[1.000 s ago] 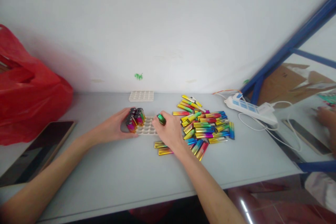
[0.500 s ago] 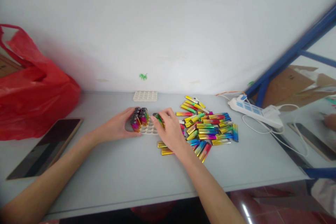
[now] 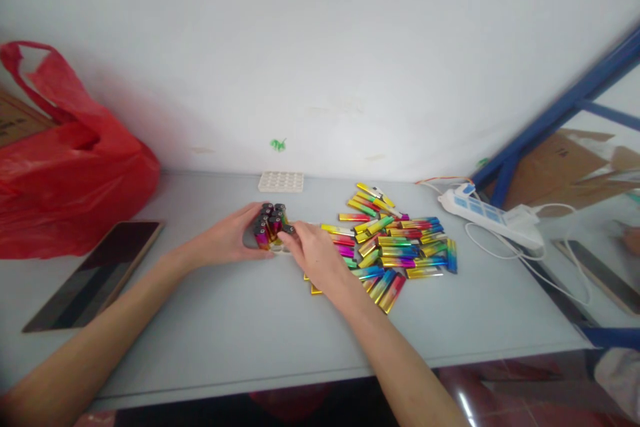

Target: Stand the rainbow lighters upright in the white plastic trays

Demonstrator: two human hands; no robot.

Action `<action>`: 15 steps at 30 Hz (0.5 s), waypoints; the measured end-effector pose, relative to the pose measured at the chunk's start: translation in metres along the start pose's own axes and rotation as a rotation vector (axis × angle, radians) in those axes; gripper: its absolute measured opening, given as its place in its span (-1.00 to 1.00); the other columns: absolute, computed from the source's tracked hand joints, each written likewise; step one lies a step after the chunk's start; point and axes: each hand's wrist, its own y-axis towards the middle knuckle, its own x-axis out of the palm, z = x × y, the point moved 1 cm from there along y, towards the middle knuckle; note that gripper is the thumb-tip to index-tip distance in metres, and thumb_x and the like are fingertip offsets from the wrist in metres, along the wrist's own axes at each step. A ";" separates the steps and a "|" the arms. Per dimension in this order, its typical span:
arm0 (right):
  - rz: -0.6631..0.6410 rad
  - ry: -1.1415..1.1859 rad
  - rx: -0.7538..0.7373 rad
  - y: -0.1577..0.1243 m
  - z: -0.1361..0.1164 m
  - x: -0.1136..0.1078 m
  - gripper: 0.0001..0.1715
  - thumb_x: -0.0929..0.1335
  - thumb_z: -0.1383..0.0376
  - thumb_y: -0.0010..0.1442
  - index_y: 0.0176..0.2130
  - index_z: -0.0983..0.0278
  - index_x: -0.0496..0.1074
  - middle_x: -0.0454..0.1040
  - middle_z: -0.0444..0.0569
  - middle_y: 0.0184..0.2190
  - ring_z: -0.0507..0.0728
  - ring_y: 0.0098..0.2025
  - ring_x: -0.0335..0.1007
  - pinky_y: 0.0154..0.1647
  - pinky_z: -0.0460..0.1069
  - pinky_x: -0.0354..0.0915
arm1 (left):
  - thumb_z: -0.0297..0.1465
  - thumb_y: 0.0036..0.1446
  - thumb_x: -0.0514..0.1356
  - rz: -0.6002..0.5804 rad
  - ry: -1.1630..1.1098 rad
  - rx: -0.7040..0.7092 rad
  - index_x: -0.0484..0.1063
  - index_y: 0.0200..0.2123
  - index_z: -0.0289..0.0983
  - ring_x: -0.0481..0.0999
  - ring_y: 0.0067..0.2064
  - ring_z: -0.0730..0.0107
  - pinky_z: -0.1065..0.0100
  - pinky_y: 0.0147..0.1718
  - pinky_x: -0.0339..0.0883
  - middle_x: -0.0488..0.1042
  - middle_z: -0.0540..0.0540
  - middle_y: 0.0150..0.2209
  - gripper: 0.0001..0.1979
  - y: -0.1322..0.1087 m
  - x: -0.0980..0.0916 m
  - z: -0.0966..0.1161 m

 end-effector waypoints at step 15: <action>-0.017 -0.308 -0.042 0.000 -0.005 -0.008 -0.61 0.30 0.06 0.64 0.00 0.28 0.58 0.63 0.07 -0.10 0.22 -0.02 0.58 0.10 0.09 0.32 | 0.06 0.01 0.52 0.010 0.000 -0.005 0.41 0.21 -0.26 0.61 0.17 -0.16 -0.04 0.25 0.51 0.56 -0.26 0.19 -0.17 0.003 -0.003 0.001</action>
